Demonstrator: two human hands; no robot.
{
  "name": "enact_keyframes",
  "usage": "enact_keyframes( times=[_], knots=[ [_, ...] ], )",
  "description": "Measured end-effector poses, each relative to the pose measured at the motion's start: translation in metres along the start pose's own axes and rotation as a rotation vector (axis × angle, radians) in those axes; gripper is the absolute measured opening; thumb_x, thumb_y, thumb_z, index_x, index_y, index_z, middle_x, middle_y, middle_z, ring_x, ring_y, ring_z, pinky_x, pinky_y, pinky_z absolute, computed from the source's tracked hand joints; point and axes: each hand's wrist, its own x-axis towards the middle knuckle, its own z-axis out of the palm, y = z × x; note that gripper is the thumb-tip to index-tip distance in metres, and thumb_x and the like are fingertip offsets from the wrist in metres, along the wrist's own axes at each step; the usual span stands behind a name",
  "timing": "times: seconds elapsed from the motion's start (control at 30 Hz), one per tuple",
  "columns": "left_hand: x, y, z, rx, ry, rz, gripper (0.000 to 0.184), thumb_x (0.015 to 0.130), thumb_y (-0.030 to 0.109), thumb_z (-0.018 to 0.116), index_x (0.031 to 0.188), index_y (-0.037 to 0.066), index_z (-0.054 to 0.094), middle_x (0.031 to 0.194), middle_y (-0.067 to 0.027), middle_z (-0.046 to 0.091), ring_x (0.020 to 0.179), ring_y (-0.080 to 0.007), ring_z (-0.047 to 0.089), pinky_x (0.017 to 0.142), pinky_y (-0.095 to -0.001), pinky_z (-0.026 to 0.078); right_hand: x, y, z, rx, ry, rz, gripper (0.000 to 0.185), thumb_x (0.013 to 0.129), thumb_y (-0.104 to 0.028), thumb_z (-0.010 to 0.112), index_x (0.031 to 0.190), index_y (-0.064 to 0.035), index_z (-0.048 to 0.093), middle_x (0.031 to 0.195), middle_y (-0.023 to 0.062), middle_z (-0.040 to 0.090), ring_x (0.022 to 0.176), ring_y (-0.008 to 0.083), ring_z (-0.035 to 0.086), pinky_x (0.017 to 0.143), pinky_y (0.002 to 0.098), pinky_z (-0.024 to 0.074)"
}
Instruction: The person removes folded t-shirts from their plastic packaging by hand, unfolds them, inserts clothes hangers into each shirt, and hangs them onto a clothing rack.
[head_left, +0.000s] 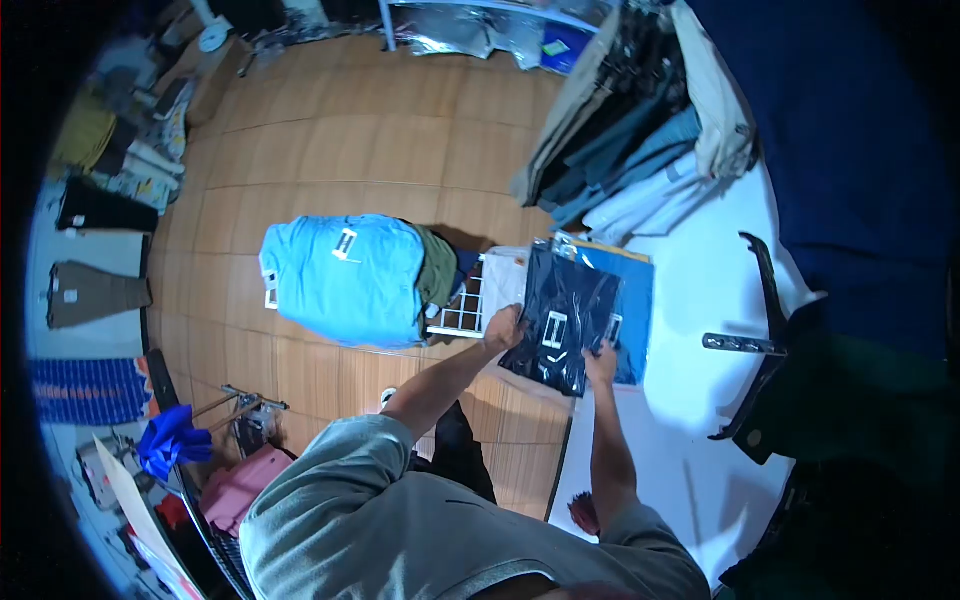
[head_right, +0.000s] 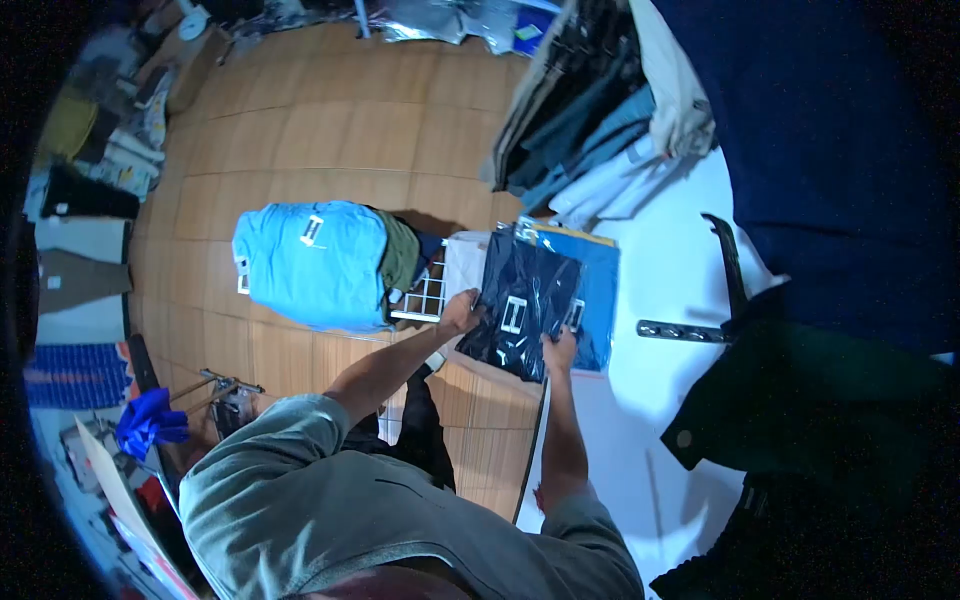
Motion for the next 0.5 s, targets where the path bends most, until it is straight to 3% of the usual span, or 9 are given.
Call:
enact_keyframes(
  times=[0.03, 0.1, 0.2, 0.3, 0.33, 0.5],
  knots=[
    [-0.011, 0.000, -0.012, -0.011, 0.049, 0.036, 0.027, 0.083, 0.019, 0.066, 0.101, 0.002, 0.056, 0.094, -0.0237, 0.064, 0.089, -0.0433, 0.063, 0.077, -0.0499, 0.051, -0.011, -0.009, 0.004, 0.005, -0.016, -0.026, 0.038, 0.070, -0.010, 0.078, 0.103, -0.0005, 0.063, 0.087, 0.0163, 0.070, 0.082, 0.0308, 0.069, 0.075, 0.0404, 0.0524],
    [-0.028, -0.005, -0.038, 0.019, -0.015, 0.018, 0.025, 0.083, 0.017, 0.065, 0.098, 0.000, 0.055, 0.095, -0.0252, 0.063, 0.092, -0.0447, 0.061, 0.080, -0.0503, 0.050, -0.034, -0.028, 0.016, -0.086, -0.014, -0.022, 0.042, 0.071, -0.009, 0.078, 0.109, 0.0019, 0.063, 0.090, 0.0130, 0.070, 0.076, 0.0222, 0.066, 0.074, 0.0331, 0.0518],
    [-0.056, -0.029, -0.067, 0.007, -0.047, 0.023, 0.024, 0.082, 0.015, 0.064, 0.098, 0.000, 0.054, 0.095, -0.0255, 0.063, 0.093, -0.0455, 0.060, 0.080, -0.0499, 0.049, -0.074, -0.068, 0.032, -0.114, -0.059, -0.026, 0.051, 0.071, -0.010, 0.079, 0.116, 0.0040, 0.061, 0.094, 0.0144, 0.069, 0.078, 0.0226, 0.065, 0.074, 0.0340, 0.0518],
    [-0.095, -0.057, -0.097, -0.012, -0.019, 0.031, 0.024, 0.082, 0.015, 0.065, 0.097, 0.000, 0.054, 0.094, -0.0254, 0.063, 0.091, -0.0456, 0.060, 0.078, -0.0500, 0.049, -0.096, -0.059, 0.071, -0.075, -0.137, -0.049, 0.060, 0.070, -0.012, 0.081, 0.122, 0.0060, 0.059, 0.098, 0.0164, 0.069, 0.084, 0.0246, 0.065, 0.079, 0.0357, 0.0516],
    [-0.110, -0.064, -0.108, -0.009, -0.026, -0.004, 0.024, 0.082, 0.015, 0.066, 0.097, 0.000, 0.054, 0.093, -0.0254, 0.063, 0.089, -0.0454, 0.061, 0.076, -0.0503, 0.049, -0.110, -0.069, 0.080, -0.065, -0.119, -0.172, 0.059, 0.071, -0.011, 0.081, 0.123, 0.0052, 0.058, 0.099, 0.0161, 0.069, 0.085, 0.0223, 0.065, 0.077, 0.0340, 0.0516],
    [-0.187, -0.104, -0.167, 0.008, 0.024, -0.129, 0.024, 0.082, 0.016, 0.067, 0.095, 0.001, 0.054, 0.087, -0.0245, 0.063, 0.084, -0.0437, 0.062, 0.073, -0.0512, 0.049, -0.165, -0.130, 0.114, 0.030, -0.367, -0.135, 0.049, 0.076, -0.001, 0.074, 0.122, 0.0032, 0.059, 0.094, 0.0094, 0.070, 0.080, 0.0148, 0.065, 0.072, 0.0284, 0.0507]
  ],
)
